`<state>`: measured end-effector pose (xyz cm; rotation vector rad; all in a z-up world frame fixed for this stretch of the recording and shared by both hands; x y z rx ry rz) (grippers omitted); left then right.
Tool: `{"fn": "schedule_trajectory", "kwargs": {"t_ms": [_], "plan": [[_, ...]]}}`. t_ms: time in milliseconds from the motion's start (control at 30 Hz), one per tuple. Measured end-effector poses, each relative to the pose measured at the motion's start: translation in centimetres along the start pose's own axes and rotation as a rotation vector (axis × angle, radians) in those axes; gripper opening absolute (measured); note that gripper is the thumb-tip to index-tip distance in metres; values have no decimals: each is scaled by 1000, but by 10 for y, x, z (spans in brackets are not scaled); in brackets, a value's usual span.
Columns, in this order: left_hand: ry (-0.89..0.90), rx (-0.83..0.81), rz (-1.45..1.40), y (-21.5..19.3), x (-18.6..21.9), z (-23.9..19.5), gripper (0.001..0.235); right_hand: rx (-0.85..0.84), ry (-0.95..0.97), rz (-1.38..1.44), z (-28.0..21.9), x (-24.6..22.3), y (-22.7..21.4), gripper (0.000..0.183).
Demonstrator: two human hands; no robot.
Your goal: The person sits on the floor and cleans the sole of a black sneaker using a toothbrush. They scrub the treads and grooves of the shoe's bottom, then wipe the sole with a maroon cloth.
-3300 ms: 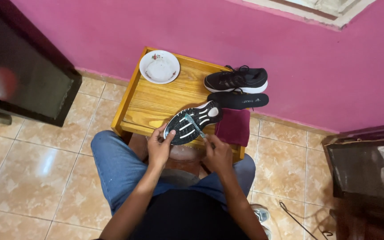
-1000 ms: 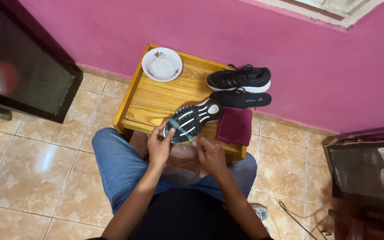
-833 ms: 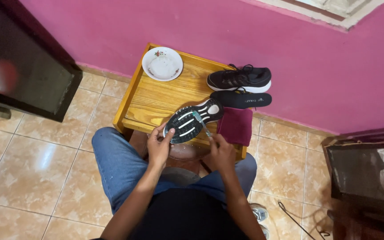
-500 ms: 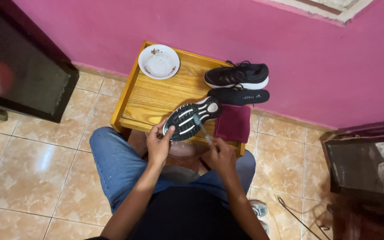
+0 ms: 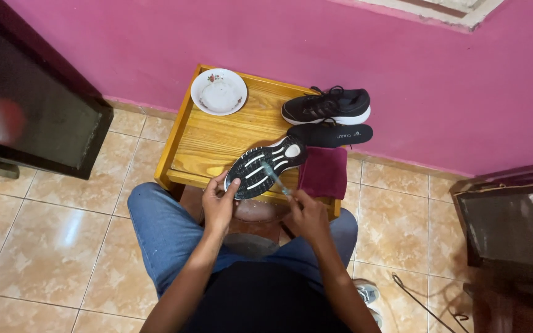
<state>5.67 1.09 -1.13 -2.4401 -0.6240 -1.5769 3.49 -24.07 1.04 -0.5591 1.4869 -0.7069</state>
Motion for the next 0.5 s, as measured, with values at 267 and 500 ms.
{"fn": "schedule_trajectory", "kwargs": {"t_ms": [267, 500], "plan": [[29, 20, 51, -7, -13, 14, 43, -3, -15, -10, 3, 7, 2, 9], [20, 49, 61, -14, -27, 24, 43, -41, -20, 18, 4, -12, 1, 9]]}}
Point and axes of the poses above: each hand's wrist, its own z-axis towards the middle knuckle, its own y-axis out of the palm, x = y × z, the point moved 8 cm from there along z, towards the middle knuckle, and after that the axes turned 4 degrees about -y, right-handed, at the moved point
